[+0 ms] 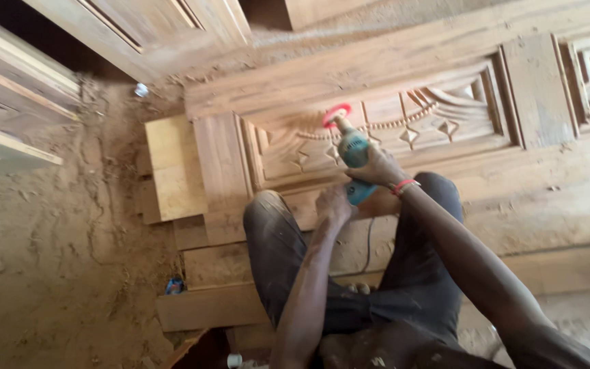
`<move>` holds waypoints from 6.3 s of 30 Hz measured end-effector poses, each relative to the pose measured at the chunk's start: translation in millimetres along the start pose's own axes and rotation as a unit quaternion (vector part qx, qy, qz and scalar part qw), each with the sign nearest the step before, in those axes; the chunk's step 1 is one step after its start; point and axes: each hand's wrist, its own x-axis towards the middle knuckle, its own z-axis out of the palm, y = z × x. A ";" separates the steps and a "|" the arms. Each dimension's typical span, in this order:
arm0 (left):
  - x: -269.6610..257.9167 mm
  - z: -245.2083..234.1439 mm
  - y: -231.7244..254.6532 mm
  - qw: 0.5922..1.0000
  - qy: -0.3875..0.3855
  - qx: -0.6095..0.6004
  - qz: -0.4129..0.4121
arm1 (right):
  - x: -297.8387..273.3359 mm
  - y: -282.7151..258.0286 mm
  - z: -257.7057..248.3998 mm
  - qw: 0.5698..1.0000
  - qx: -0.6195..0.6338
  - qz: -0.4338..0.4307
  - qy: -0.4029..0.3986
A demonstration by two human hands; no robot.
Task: The person sands the carved patterns on a wooden door using a power sander.
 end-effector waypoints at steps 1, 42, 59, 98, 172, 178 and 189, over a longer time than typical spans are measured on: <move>-2.3 -1.0 -0.3 1.000 -0.024 -0.002 0.008 | 0.0 -1.2 1.0 1.000 -0.012 -0.013 0.008; 29.5 5.6 70.1 0.987 -0.123 0.051 0.089 | -20.9 48.1 -83.2 0.990 -0.048 0.131 -0.008; 21.7 10.1 11.4 0.992 -0.055 0.042 0.109 | -20.5 14.1 -42.5 0.989 -0.099 0.112 0.015; -38.1 60.3 -76.5 0.990 -0.019 0.107 0.093 | -73.7 2.7 55.2 0.999 0.009 0.018 0.034; -48.7 27.5 -109.4 0.998 0.049 0.026 -0.009 | -25.9 -57.6 80.0 0.995 0.024 -0.018 -0.091; -20.7 -15.3 -122.8 0.999 0.022 0.009 -0.029 | 9.9 -94.8 80.6 0.996 0.041 -0.048 -0.056; 7.3 -13.8 -133.9 0.999 0.033 -0.018 -0.034 | 22.3 -133.8 64.9 0.991 0.094 -0.028 -0.096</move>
